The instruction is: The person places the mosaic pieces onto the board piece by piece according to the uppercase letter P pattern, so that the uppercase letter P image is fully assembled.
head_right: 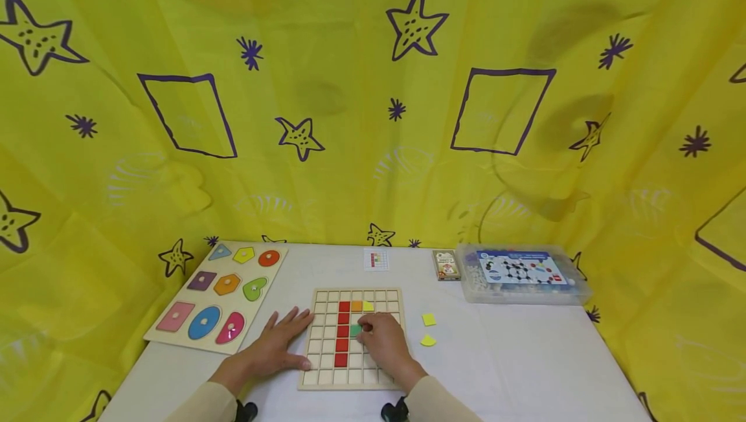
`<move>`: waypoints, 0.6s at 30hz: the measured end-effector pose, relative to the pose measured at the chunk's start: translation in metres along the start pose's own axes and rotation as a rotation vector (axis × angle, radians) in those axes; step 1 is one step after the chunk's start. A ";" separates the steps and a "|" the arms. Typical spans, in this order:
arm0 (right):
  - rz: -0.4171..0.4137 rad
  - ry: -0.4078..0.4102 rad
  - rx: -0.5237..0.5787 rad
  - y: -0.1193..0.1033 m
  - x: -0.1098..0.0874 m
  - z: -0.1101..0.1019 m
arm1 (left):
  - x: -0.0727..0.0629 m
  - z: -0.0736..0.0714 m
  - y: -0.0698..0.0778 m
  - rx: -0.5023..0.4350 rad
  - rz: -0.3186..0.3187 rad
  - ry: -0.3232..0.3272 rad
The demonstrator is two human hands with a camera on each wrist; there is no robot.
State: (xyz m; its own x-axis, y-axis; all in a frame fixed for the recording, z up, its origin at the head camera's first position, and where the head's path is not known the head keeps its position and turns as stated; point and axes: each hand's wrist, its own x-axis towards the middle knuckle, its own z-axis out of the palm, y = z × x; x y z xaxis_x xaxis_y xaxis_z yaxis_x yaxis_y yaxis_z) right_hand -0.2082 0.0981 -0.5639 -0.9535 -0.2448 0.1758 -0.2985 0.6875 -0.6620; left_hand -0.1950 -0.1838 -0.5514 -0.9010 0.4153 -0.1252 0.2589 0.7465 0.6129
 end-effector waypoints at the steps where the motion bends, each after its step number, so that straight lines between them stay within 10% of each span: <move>1: 0.010 -0.002 0.009 0.000 0.000 0.000 | 0.000 0.000 0.000 0.000 -0.001 0.000; 18: 0.121 0.081 0.203 0.001 0.002 -0.023 | 0.000 0.000 0.000 0.028 0.015 0.017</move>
State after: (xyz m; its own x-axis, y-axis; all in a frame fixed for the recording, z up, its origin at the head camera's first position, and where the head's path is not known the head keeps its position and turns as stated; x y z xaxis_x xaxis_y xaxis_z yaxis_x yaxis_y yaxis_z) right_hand -0.2119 0.1143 -0.5473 -0.9844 -0.1080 0.1387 -0.1755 0.5550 -0.8131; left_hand -0.1954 -0.1838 -0.5516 -0.9027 0.4177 -0.1032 0.2817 0.7550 0.5922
